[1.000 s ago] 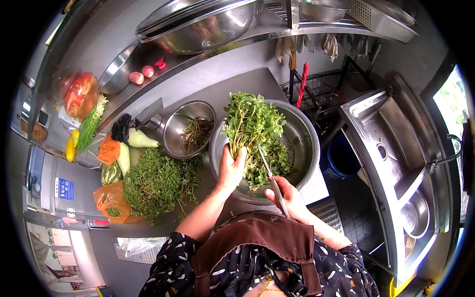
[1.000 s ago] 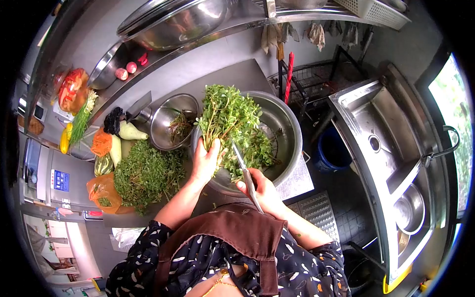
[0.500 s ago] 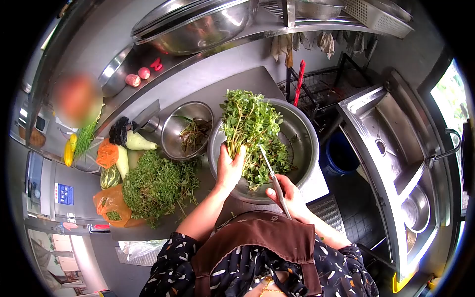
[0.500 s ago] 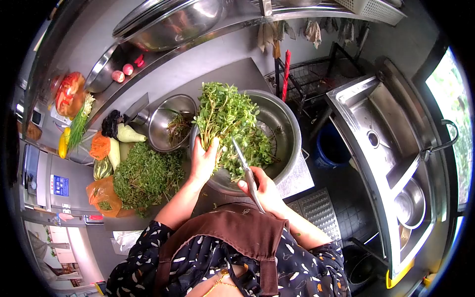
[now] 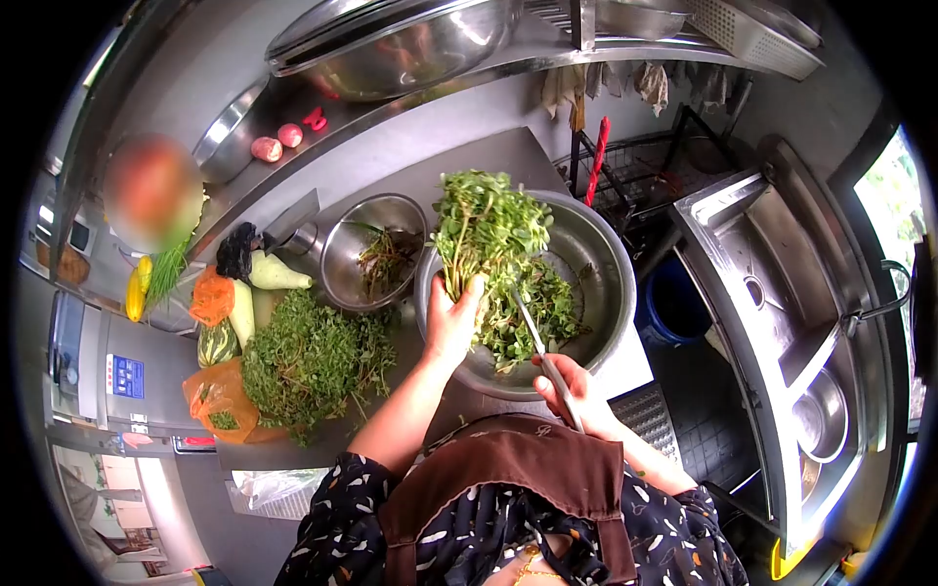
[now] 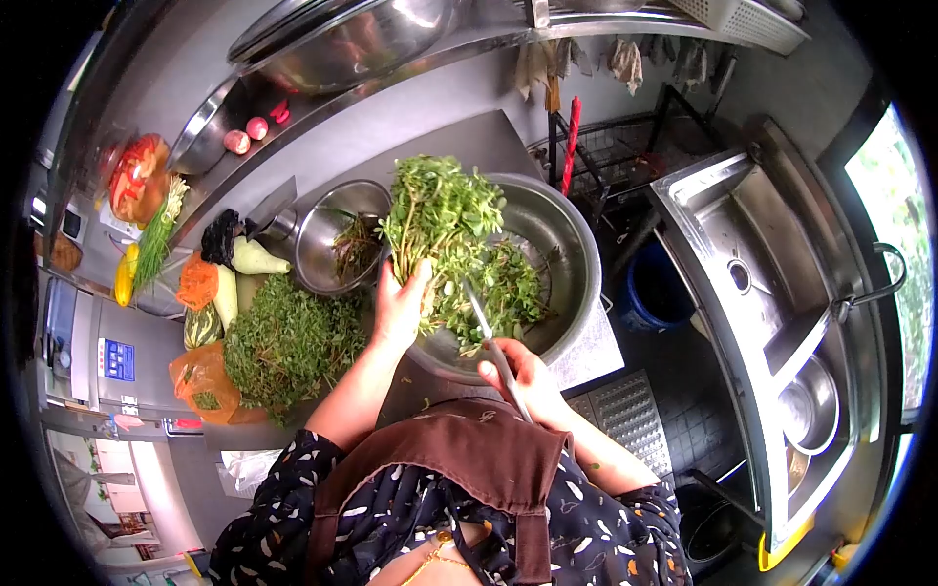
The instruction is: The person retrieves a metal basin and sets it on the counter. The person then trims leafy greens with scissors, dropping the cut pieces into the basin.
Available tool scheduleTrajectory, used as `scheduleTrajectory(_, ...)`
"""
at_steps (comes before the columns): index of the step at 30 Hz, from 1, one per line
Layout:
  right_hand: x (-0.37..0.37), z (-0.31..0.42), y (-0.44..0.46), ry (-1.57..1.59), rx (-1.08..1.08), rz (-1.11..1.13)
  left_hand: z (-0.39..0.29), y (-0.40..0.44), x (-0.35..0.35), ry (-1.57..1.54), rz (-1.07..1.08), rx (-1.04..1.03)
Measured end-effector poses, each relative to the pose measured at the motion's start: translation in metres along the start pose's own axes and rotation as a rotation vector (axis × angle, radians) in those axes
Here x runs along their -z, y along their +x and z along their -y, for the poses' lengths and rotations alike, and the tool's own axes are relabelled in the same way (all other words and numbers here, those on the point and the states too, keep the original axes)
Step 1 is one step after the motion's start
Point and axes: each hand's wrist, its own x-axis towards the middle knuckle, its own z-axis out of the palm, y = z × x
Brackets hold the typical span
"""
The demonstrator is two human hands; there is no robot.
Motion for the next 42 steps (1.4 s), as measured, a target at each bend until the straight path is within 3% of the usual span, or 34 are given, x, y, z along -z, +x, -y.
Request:
scheduleTrajectory(2, 0.0, -0.004, -0.001, -0.212, 0.168, 0.093, -0.002, 0.003, 0.001, -0.057, -0.013, 0.1)
scheduleTrajectory(8, -0.009, 0.001, 0.005, -0.289, 0.128, 0.098, -0.011, -0.002, -0.004, -0.017, -0.051, 0.086)
scheduleTrajectory(10, -0.013, 0.006, 0.003, -0.313, 0.129, 0.121, 0.0, 0.002, -0.003, -0.002, -0.07, 0.04)
scheduleTrajectory(11, -0.014, 0.005, 0.002, -0.312, 0.129, 0.121, 0.009, 0.006, -0.002, 0.05, -0.087, -0.102)
scheduleTrajectory(14, -0.017, 0.003, 0.002, -0.31, 0.166, 0.12, 0.005, 0.005, -0.004, 0.085, -0.108, -0.262)
scheduleTrajectory(17, -0.021, 0.004, -0.001, -0.412, 0.123, 0.062, -0.006, 0.0, -0.003, 0.097, -0.072, -0.069)
scheduleTrajectory(20, -0.021, -0.004, -0.001, -0.306, 0.107, 0.032, -0.005, 0.003, -0.001, -0.034, -0.085, -0.034)
scheduleTrajectory(22, -0.019, -0.001, -0.001, -0.046, -0.102, -0.019, -0.007, 0.005, 0.006, -0.063, -0.011, 0.05)
scheduleTrajectory(24, -0.018, -0.008, 0.003, -0.045, 0.04, -0.019, -0.009, 0.007, 0.016, -0.08, 0.045, 0.138)
scheduleTrajectory(26, -0.018, -0.005, 0.001, -0.079, 0.066, 0.023, -0.007, 0.011, 0.023, -0.361, 0.191, 0.289)
scheduleTrajectory(30, -0.021, 0.003, 0.002, -0.121, 0.087, 0.056, -0.001, 0.009, 0.026, -0.588, 0.19, 0.439)
scheduleTrajectory(35, -0.019, 0.001, 0.014, -0.228, 0.127, 0.025, -0.003, 0.006, 0.029, -0.598, 0.274, 0.459)
scheduleTrajectory(42, -0.019, 0.0, 0.021, -0.328, 0.221, -0.011, -0.005, 0.002, 0.028, -0.369, 0.299, 0.346)
